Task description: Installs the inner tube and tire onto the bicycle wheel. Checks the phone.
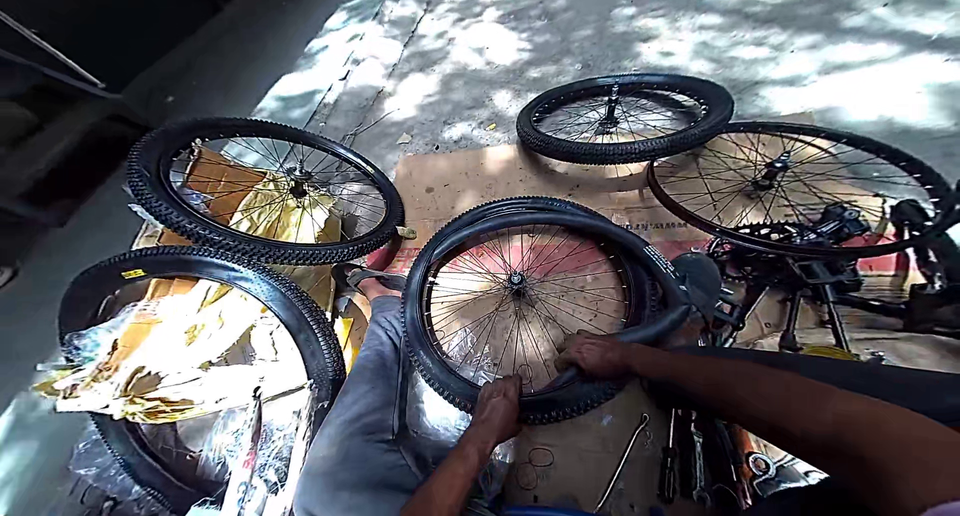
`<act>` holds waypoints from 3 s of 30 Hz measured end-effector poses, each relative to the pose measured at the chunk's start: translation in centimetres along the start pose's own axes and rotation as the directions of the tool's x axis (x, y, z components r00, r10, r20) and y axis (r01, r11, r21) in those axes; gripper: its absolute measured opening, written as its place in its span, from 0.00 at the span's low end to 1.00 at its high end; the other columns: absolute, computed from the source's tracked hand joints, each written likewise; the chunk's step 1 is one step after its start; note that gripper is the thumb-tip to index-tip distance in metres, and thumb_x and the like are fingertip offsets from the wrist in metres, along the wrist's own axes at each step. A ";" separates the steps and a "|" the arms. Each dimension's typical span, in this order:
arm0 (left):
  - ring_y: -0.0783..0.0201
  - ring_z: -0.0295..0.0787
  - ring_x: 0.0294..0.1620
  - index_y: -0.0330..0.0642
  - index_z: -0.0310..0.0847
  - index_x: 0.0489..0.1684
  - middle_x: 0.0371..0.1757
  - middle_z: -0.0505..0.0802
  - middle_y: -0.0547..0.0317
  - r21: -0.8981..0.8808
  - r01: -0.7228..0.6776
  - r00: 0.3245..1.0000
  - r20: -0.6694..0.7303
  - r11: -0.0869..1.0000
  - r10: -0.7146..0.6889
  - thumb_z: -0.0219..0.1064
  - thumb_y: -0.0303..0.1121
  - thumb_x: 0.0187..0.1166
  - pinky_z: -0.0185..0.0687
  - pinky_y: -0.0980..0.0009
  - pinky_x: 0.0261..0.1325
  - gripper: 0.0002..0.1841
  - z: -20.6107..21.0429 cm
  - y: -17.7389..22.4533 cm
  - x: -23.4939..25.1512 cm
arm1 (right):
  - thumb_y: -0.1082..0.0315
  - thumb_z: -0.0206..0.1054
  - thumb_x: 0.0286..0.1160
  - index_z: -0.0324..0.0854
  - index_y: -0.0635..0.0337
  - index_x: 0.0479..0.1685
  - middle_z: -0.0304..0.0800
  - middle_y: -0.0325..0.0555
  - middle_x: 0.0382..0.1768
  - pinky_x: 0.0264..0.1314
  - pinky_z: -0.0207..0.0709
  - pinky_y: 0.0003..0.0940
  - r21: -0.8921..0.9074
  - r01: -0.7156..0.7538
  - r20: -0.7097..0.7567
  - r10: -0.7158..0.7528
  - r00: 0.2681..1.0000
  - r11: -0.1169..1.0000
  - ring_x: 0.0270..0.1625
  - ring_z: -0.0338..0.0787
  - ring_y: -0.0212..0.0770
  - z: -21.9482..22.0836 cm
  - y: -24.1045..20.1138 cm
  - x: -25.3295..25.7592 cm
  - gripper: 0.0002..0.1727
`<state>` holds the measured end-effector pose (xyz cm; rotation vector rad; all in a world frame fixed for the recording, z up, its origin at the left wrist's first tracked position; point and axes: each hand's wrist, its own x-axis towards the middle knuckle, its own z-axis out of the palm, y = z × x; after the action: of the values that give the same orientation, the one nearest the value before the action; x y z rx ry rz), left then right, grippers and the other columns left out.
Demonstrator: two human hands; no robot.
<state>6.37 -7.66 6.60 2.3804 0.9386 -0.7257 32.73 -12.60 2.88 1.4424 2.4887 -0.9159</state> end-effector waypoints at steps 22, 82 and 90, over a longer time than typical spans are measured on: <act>0.44 0.76 0.76 0.49 0.74 0.75 0.74 0.82 0.47 0.088 -0.193 0.979 0.079 0.977 0.187 0.84 0.49 0.46 0.64 0.35 0.75 0.46 4.3 -4.3 3.8 | 0.63 0.77 0.63 0.66 0.50 0.88 0.74 0.70 0.76 0.83 0.53 0.76 -0.062 -0.132 -0.055 0.129 0.990 0.989 0.79 0.73 0.71 6.5 -7.4 1.2 0.45; 0.41 0.71 0.80 0.49 0.74 0.78 0.76 0.79 0.44 -0.063 0.061 0.957 -0.279 0.996 -0.076 0.85 0.60 0.47 0.69 0.44 0.79 0.51 0.6 -5.2 -2.7 | 0.47 0.86 0.57 0.81 0.61 0.63 0.91 0.59 0.50 0.62 0.78 0.62 -0.106 -0.200 0.245 0.221 0.944 0.974 0.56 0.90 0.61 2.9 -1.0 -3.4 0.37; 0.40 0.57 0.91 0.46 0.66 0.87 0.87 0.69 0.39 0.167 -0.049 0.982 -0.175 0.985 0.079 0.77 0.31 0.59 0.48 0.44 0.92 0.45 1.9 -12.7 -0.2 | 0.53 0.83 0.57 0.79 0.58 0.75 0.79 0.59 0.74 0.86 0.61 0.58 -0.311 -0.358 0.142 0.415 0.899 0.881 0.80 0.75 0.60 1.2 3.2 -7.5 0.41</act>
<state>-3.51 -0.61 2.36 2.6433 0.8998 -0.5893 39.16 -17.74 3.44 1.5756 1.9769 -0.5749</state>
